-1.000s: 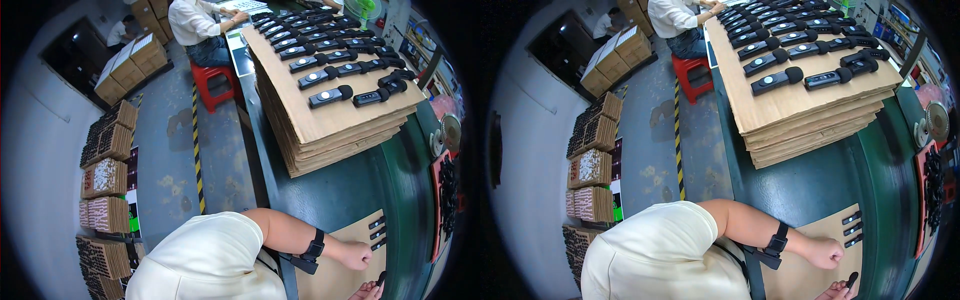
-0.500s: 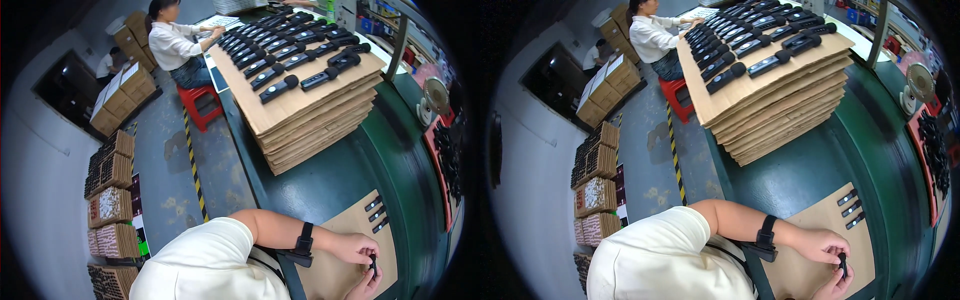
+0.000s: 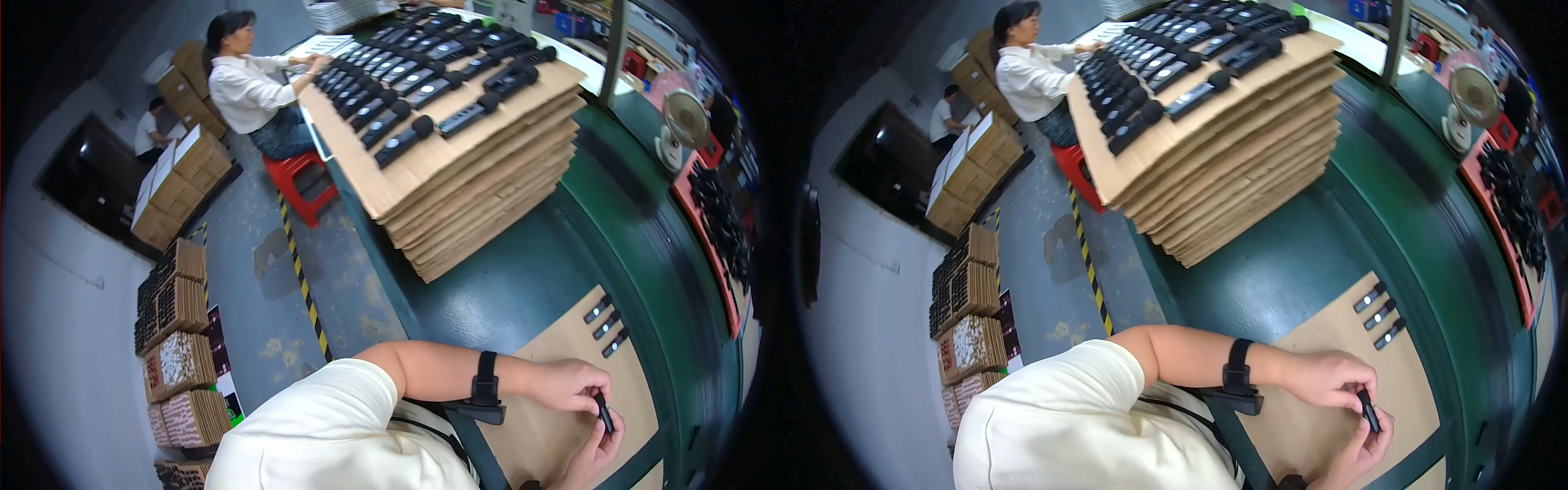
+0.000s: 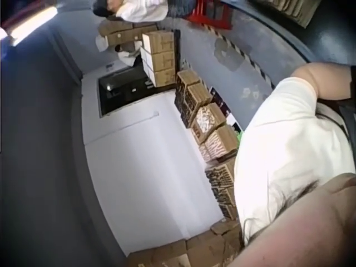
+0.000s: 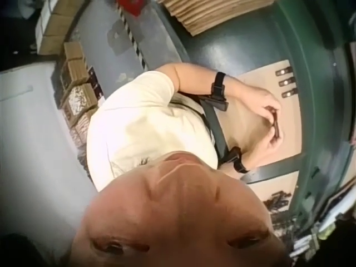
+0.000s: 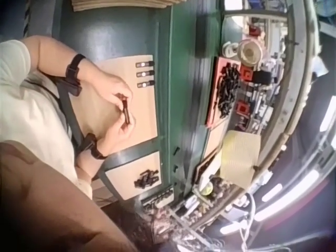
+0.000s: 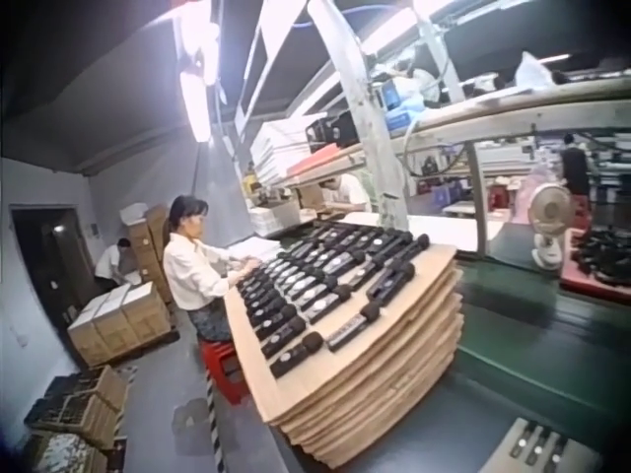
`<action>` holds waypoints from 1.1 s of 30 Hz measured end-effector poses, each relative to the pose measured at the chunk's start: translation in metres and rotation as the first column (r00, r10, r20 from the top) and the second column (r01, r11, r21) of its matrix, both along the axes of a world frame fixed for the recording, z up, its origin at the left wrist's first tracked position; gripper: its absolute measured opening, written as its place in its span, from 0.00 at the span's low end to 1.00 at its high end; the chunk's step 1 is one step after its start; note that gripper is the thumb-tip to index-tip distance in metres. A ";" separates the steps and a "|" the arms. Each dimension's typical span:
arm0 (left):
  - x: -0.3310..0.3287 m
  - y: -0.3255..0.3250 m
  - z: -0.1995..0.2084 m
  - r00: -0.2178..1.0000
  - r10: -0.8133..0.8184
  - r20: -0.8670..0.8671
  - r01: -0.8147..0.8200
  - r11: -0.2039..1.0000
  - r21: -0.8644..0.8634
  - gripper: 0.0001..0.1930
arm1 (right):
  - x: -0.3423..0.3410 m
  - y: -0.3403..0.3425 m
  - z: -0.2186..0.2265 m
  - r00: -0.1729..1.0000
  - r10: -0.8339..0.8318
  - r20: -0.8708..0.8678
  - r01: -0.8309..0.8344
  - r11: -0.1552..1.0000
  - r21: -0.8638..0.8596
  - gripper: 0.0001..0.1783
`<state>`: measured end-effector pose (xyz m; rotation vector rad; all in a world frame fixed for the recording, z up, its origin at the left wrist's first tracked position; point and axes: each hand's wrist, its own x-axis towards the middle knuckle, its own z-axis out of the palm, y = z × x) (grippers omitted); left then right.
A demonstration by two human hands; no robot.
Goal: The person places a cardboard sheet on the conveyor belt and gathers several microphones. They pick up each microphone one at a time, turning it over to press the buttons and check the indicator lights before lining them up in rows on the cardboard.
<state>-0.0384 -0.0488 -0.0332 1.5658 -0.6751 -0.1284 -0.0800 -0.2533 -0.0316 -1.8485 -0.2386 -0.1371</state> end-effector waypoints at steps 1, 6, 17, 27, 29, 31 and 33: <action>0.001 -0.003 -0.002 1.000 -0.004 -0.030 0.000 0.993 -0.122 0.11 | -0.005 -0.008 -0.008 0.999 0.025 0.024 -0.026 0.998 0.052 0.17; 0.003 0.007 0.006 0.994 0.078 0.073 -0.066 0.986 -0.153 0.11 | -0.007 0.017 0.021 0.991 -0.083 -0.109 0.099 0.983 0.152 0.12; 0.002 0.009 0.015 0.998 0.060 0.036 -0.061 0.998 0.021 0.14 | 0.002 0.013 0.014 0.989 0.043 0.143 -0.056 0.994 0.090 0.14; -0.002 0.009 0.014 0.997 0.072 -0.006 -0.073 0.996 -0.044 0.15 | 0.003 0.016 0.011 0.981 0.064 0.182 -0.078 0.994 0.071 0.13; 0.000 0.009 0.012 0.998 0.054 0.025 -0.054 0.998 -0.019 0.15 | 0.004 0.016 0.011 0.979 0.077 0.191 -0.090 0.994 0.063 0.13; 0.002 0.010 0.010 0.996 0.018 0.086 -0.021 0.999 0.032 0.15 | 0.005 0.016 0.012 0.972 0.105 0.210 -0.117 0.992 0.046 0.13; 0.002 0.009 0.009 0.996 0.013 0.088 -0.016 0.999 0.030 0.15 | 0.004 0.017 0.012 0.978 0.079 0.195 -0.096 0.992 0.078 0.13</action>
